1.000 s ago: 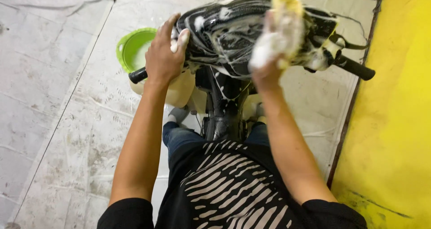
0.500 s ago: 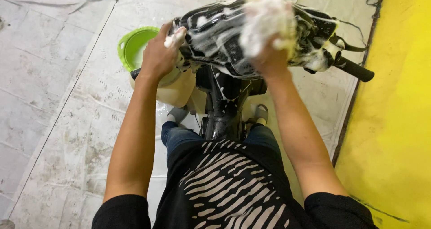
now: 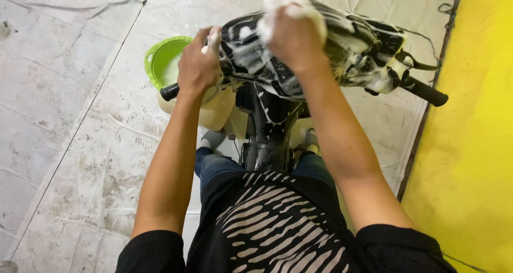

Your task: The person scrubs the front section of a motorcycle with a soapy sponge, focusing on the handlebars, instrument cluster, and front fairing. They repeatedly dip the sponge into a green bucket of soapy water to maintain lather while cleaning the vehicle's surfaces.

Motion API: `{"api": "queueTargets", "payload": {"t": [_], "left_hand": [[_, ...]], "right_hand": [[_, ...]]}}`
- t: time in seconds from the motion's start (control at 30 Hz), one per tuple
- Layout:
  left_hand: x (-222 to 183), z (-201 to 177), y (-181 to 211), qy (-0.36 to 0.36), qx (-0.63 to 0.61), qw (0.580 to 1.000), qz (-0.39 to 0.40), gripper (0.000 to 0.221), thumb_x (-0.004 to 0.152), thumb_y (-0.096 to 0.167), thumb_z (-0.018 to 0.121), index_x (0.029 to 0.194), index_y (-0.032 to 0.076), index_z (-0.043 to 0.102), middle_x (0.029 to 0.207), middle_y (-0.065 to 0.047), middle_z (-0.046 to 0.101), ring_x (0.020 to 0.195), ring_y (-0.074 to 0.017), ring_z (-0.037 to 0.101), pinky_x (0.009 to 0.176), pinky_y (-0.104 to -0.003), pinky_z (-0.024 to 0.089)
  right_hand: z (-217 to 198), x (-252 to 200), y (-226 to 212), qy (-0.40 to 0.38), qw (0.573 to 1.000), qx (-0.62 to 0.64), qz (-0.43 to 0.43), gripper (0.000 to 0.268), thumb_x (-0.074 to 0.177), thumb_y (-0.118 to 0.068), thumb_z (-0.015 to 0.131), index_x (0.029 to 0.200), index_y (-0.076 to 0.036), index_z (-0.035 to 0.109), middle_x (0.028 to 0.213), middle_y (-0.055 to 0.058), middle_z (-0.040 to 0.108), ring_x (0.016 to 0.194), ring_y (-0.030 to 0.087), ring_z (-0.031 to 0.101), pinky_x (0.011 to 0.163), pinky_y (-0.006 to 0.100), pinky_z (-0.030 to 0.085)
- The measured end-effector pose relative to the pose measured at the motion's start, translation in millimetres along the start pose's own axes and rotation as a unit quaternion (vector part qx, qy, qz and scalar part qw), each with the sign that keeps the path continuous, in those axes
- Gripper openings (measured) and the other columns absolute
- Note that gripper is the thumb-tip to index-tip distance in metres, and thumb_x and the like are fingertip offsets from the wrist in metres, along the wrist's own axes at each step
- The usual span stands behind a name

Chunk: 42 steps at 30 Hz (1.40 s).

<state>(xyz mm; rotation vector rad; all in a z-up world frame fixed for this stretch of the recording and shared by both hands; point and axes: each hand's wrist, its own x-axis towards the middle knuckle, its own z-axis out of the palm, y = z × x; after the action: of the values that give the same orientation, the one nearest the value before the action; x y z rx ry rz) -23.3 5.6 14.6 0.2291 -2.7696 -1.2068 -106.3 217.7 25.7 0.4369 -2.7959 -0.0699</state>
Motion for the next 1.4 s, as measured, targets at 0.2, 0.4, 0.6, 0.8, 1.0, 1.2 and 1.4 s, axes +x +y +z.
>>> {"api": "queueTargets", "payload": {"t": [0.2,0.4,0.6,0.8,1.0,1.2,1.4], "left_hand": [[1,10,-15,0.106,-0.033,0.988,0.11,0.068,0.105,0.051,0.019,0.109,0.004,0.069,0.071,-0.007,0.074,0.057,-0.0184,0.075,0.034,-0.024,0.042],[-15,-1,1,0.167,-0.015,0.97,0.174,0.053,0.109,0.035,0.032,0.082,0.007,0.067,0.058,-0.006,0.059,0.045,-0.0199,0.049,0.043,-0.037,0.04],[-3,8,-14,0.149,-0.04,0.97,0.188,0.06,0.11,0.044,0.028,0.12,0.005,0.072,0.076,-0.005,0.072,0.048,-0.0114,0.058,0.036,-0.026,0.039],[-7,5,-6,0.136,-0.026,0.974,0.178,0.062,0.11,0.048,0.028,0.126,0.005,0.07,0.073,-0.006,0.069,0.053,-0.0139,0.061,0.039,-0.03,0.039],[-9,3,0,0.148,-0.016,0.974,0.17,0.064,0.109,0.05,0.027,0.125,0.006,0.071,0.073,-0.009,0.07,0.057,-0.018,0.061,0.05,-0.034,0.044],[-10,-1,5,0.129,-0.024,0.977,0.168,0.066,0.108,0.05,0.025,0.126,0.004,0.069,0.08,-0.011,0.071,0.062,-0.0213,0.064,0.053,-0.036,0.048],[2,14,-21,0.125,-0.015,0.974,0.188,0.073,0.108,0.055,0.018,0.124,0.004,0.068,0.081,-0.01,0.072,0.051,-0.0132,0.053,0.039,-0.029,0.038]], "right_hand": [[-8,5,-68,-0.138,0.974,0.148,-0.098,0.031,0.095,-0.005,0.051,0.124,0.005,0.059,0.093,0.021,0.064,0.051,0.02,0.06,0.041,0.031,0.056],[-38,-41,-55,0.179,0.914,0.235,-0.279,0.039,0.08,0.004,0.062,0.119,0.003,0.066,0.119,0.017,0.072,0.102,0.024,0.072,0.096,0.027,0.059],[24,-88,28,0.412,0.859,0.187,-0.238,0.1,0.093,0.002,0.081,0.153,-0.031,0.008,0.143,-0.004,0.025,0.123,0.022,0.052,0.094,0.042,0.061],[-23,-121,59,0.361,0.908,0.209,-0.013,0.024,0.086,0.016,0.049,0.094,-0.004,0.06,0.102,0.008,0.065,0.088,0.021,0.053,0.09,0.034,0.038],[-22,-113,35,0.396,0.873,0.284,0.026,0.031,0.084,0.02,0.05,0.108,0.003,0.061,0.106,0.017,0.067,0.1,0.03,0.065,0.099,0.039,0.058],[-26,-103,67,0.534,0.801,0.269,-0.017,0.021,0.079,0.018,0.044,0.09,0.005,0.056,0.093,0.018,0.066,0.08,0.028,0.068,0.076,0.037,0.066],[-24,-106,115,0.43,0.853,0.284,0.087,0.021,0.093,0.009,0.047,0.11,0.007,0.06,0.092,0.017,0.064,0.059,0.019,0.051,0.047,0.027,0.047]]}}
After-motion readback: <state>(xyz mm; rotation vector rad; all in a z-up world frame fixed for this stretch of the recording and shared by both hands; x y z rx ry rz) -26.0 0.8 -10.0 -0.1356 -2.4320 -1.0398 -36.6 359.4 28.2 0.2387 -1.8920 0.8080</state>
